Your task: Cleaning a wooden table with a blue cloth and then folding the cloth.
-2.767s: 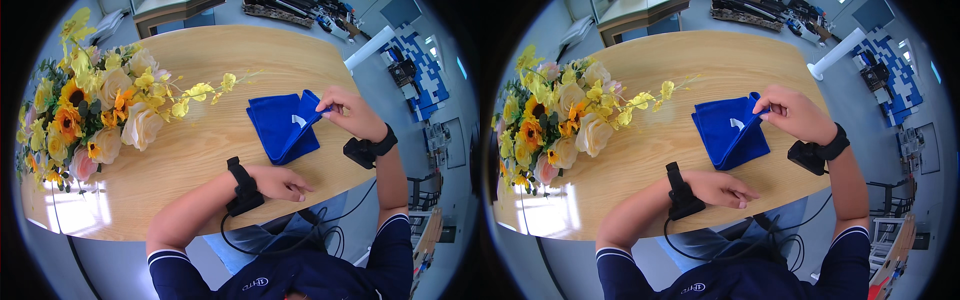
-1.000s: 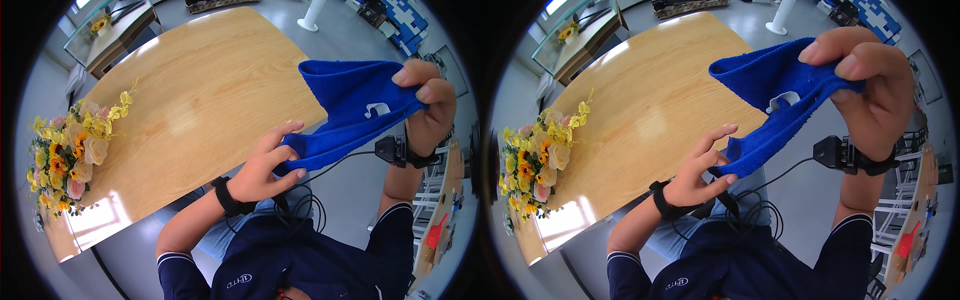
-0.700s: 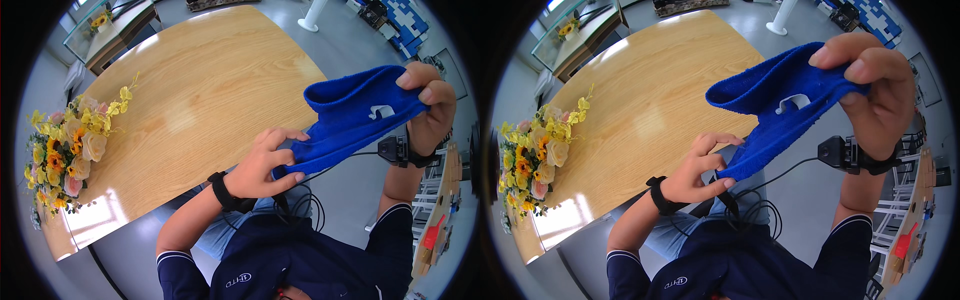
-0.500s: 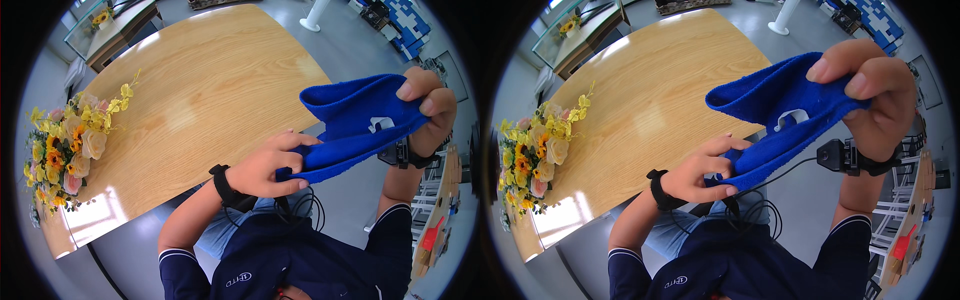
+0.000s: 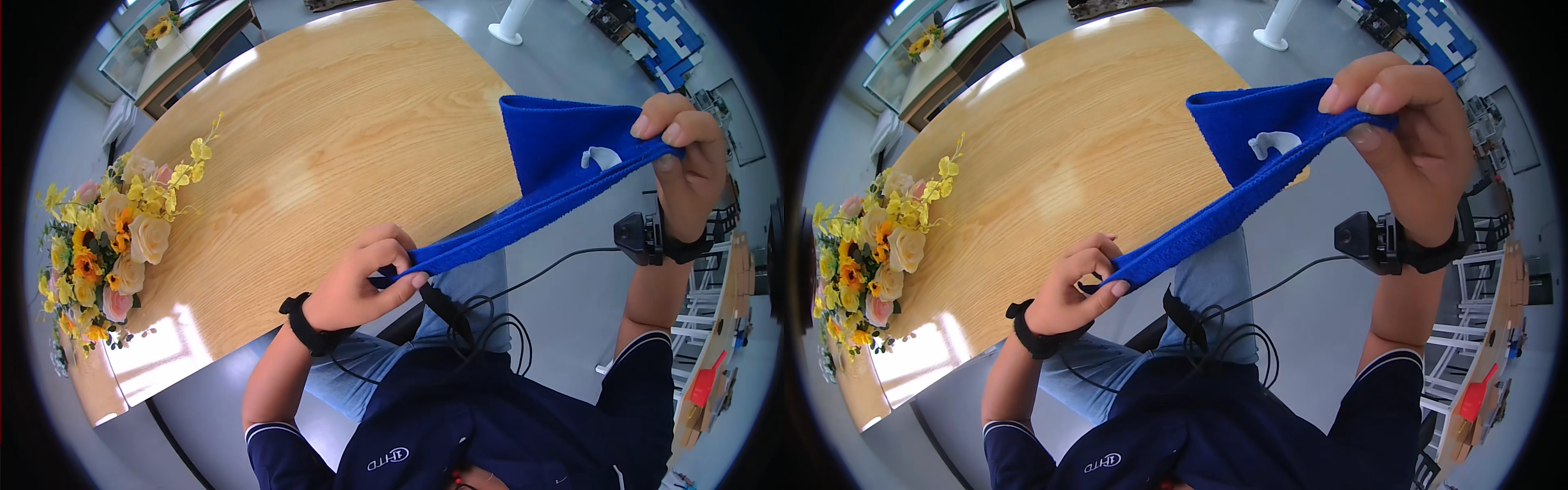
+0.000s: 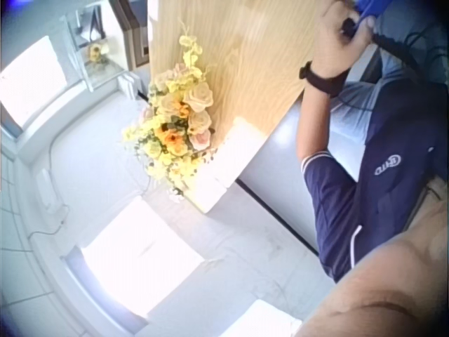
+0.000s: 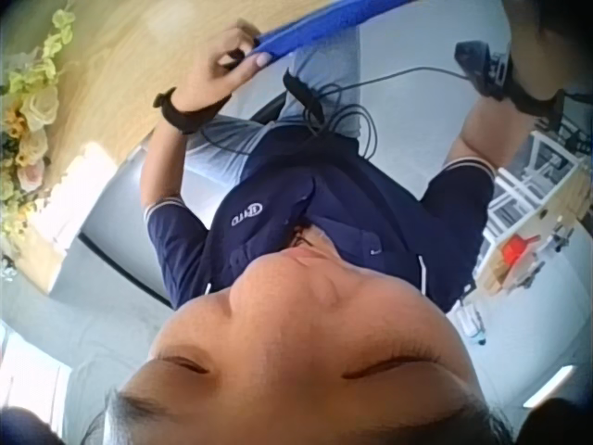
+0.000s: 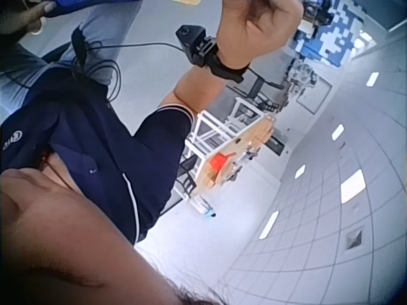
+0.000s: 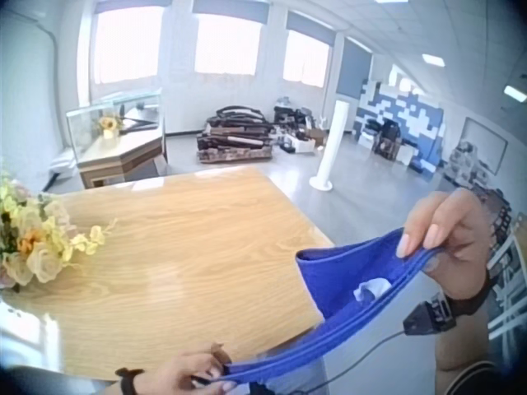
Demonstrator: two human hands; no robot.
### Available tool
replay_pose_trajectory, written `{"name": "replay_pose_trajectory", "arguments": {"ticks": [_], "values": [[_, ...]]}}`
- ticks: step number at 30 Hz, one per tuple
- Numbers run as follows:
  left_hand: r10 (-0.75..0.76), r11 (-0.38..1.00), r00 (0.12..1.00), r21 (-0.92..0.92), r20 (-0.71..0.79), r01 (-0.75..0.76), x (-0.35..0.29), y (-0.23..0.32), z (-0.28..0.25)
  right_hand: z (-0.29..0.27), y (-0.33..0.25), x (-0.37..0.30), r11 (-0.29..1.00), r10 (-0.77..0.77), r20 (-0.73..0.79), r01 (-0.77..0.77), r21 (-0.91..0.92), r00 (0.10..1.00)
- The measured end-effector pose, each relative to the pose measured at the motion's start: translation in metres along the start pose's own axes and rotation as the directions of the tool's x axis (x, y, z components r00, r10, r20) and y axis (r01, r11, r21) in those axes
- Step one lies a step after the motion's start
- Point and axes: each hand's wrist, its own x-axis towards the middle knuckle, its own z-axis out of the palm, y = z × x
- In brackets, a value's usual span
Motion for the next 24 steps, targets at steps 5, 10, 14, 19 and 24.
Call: {"name": "replay_pose_trajectory", "arguments": {"ticks": [5,10,14,19,24], "values": [[-0.123,0.982,0.96,0.111,-0.251,0.155,-0.014,0.015,-0.014,0.008,0.007,-0.005,0.989,0.144,-0.11,-0.139,0.051,0.984],[-0.078,0.957,0.941,0.241,-0.329,0.164,-0.025,0.032,-0.032,0.011,0.011,-0.008,0.974,0.22,-0.155,-0.208,0.089,0.963],[-0.046,0.903,0.943,0.389,-0.329,0.18,-0.031,0.046,-0.042,0.016,0.013,-0.01,0.964,0.26,-0.17,-0.244,0.108,0.951],[-0.038,0.819,0.957,0.54,-0.288,0.195,-0.04,0.061,-0.046,0.016,0.015,-0.011,0.958,0.279,-0.162,-0.261,0.122,0.947],[-0.054,0.821,0.938,0.52,-0.341,0.236,-0.054,0.073,-0.053,0.02,0.017,-0.014,0.929,0.363,-0.208,-0.338,0.148,0.908]]}}
